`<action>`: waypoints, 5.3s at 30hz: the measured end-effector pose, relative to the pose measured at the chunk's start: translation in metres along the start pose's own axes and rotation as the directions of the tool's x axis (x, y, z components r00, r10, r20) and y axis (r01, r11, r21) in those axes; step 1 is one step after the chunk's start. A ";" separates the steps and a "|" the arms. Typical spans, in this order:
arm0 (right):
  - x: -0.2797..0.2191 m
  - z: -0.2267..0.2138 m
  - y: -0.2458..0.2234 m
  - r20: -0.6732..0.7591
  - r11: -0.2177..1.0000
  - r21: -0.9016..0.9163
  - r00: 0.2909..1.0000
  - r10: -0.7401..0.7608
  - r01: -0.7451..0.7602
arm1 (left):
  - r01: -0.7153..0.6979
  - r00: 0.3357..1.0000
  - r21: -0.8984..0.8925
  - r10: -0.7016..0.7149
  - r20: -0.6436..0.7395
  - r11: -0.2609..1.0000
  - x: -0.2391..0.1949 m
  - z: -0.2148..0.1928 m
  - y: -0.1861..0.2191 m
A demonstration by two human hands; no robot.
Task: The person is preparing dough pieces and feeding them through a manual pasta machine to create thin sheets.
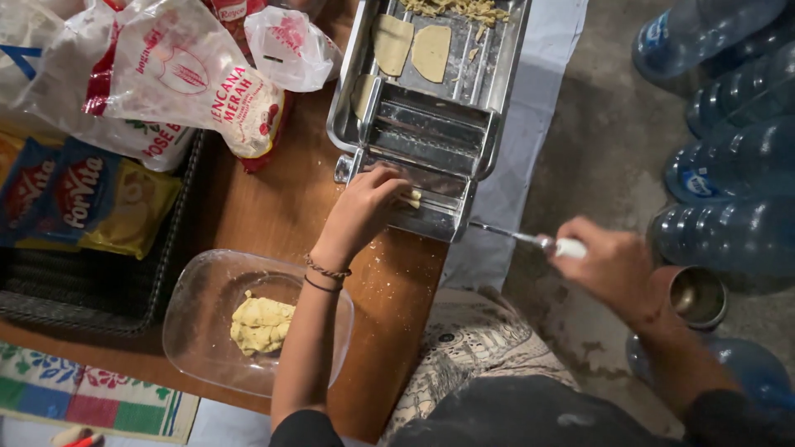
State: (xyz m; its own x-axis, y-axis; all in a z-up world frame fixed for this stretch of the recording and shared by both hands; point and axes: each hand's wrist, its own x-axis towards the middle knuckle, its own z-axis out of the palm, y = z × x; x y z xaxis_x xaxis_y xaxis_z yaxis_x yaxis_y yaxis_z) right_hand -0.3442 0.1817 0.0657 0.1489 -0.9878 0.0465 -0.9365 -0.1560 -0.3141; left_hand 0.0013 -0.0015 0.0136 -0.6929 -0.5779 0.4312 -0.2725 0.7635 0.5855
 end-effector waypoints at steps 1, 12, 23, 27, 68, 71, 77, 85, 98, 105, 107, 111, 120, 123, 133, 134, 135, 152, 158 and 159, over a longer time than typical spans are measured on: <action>0.010 0.001 0.007 -0.115 0.997 -0.070 0.993 -0.020 0.012 | 0.016 1.000 0.014 -0.016 0.004 1.000 -0.001 0.000 0.000; 0.093 0.100 0.110 -0.522 0.870 -0.470 0.842 -0.135 -0.152 | 0.047 0.997 0.230 -0.030 -0.076 0.972 -0.018 0.021 -0.018; 0.064 0.201 0.113 -0.204 0.878 -0.393 0.957 0.204 -0.271 | 0.108 0.988 0.211 -0.081 -0.130 0.972 -0.030 0.037 -0.012; 0.051 0.214 0.084 -0.068 0.868 -0.370 0.942 0.329 -0.330 | 0.106 0.990 0.245 -0.079 -0.116 0.964 -0.030 0.036 -0.007; 0.082 0.066 0.082 -0.461 0.803 -0.566 0.879 -0.121 -0.186 | 0.464 0.242 -0.751 -0.882 -0.404 0.470 -0.074 0.086 0.079; 0.093 0.114 0.112 -0.501 0.808 -0.549 0.858 -0.113 -0.214 | 0.052 -0.013 -0.994 -0.995 0.100 -0.100 -0.076 0.124 0.062; 0.081 0.187 0.122 -0.395 0.849 -0.467 0.917 0.049 -0.247 | -0.236 0.081 -0.908 -0.938 0.336 -0.346 -0.053 0.131 0.052; 0.039 0.216 0.063 0.094 0.805 -0.385 0.849 0.521 -0.451 | -0.223 0.161 -0.859 -0.886 0.434 -0.461 -0.014 0.075 0.073; -0.054 0.203 -0.009 0.561 0.832 -0.200 0.635 0.530 -0.518 | -0.367 0.317 -0.850 -0.910 0.268 -0.378 -0.021 0.101 0.060; -0.047 0.088 -0.052 0.638 0.839 -0.103 0.612 0.468 -0.534 | -0.405 0.274 -0.844 -0.927 0.256 -0.352 -0.017 0.088 0.060; -0.043 0.065 -0.049 0.716 0.901 -0.071 0.607 0.345 -0.428 | -0.341 0.259 -0.811 -0.877 0.405 -0.475 -0.028 0.106 0.041; -0.031 0.023 -0.037 0.729 0.880 -0.137 0.556 0.400 -0.454 | -0.402 0.385 -0.787 -0.866 0.320 -0.469 -0.034 0.121 0.032; 0.010 -0.013 0.006 0.270 0.945 -0.002 0.910 0.314 -0.326 | -0.398 0.402 -0.781 -0.857 0.324 -0.482 -0.043 0.133 0.018; 0.036 0.002 0.036 0.096 0.883 -0.354 0.928 0.361 -0.307 | -0.388 0.408 -0.785 -0.853 0.324 -0.483 -0.042 0.138 0.014; 0.087 0.166 0.127 0.198 0.928 -0.233 0.920 0.339 -0.292 | -0.334 0.123 -0.876 -0.938 0.325 -0.347 -0.094 0.211 -0.007; 0.082 0.183 0.129 0.274 0.905 -0.254 0.872 0.406 -0.342 | -0.275 0.041 -0.913 -0.952 0.303 -0.303 -0.108 0.226 -0.013; 0.077 0.191 0.121 0.273 0.904 -0.255 0.871 0.408 -0.343 | -0.275 0.042 -0.912 -0.952 0.305 -0.304 -0.098 0.204 -0.002; -0.011 0.161 -0.076 0.267 0.602 0.659 0.888 0.374 -0.452 | -0.051 0.178 -0.968 -0.956 0.232 -0.244 -0.102 0.075 0.115; 0.041 0.135 -0.132 0.805 -0.746 0.215 0.547 -0.230 -0.631 | -0.104 0.296 -0.922 -0.896 0.330 -0.374 -0.117 0.088 0.138; 0.053 0.113 -0.145 0.803 -0.744 0.214 0.547 -0.234 -0.633 | -0.104 0.295 -0.923 -0.898 0.326 -0.369 -0.117 0.079 0.142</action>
State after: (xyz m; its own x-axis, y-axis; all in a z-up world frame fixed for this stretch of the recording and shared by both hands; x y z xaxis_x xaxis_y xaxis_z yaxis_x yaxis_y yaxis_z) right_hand -0.1644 0.1526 0.0068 0.5559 -0.5016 -0.6628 0.6708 0.7417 0.0014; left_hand -0.0093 0.1973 -0.0073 -0.1771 -0.7622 -0.6227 0.7893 -0.4879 0.3727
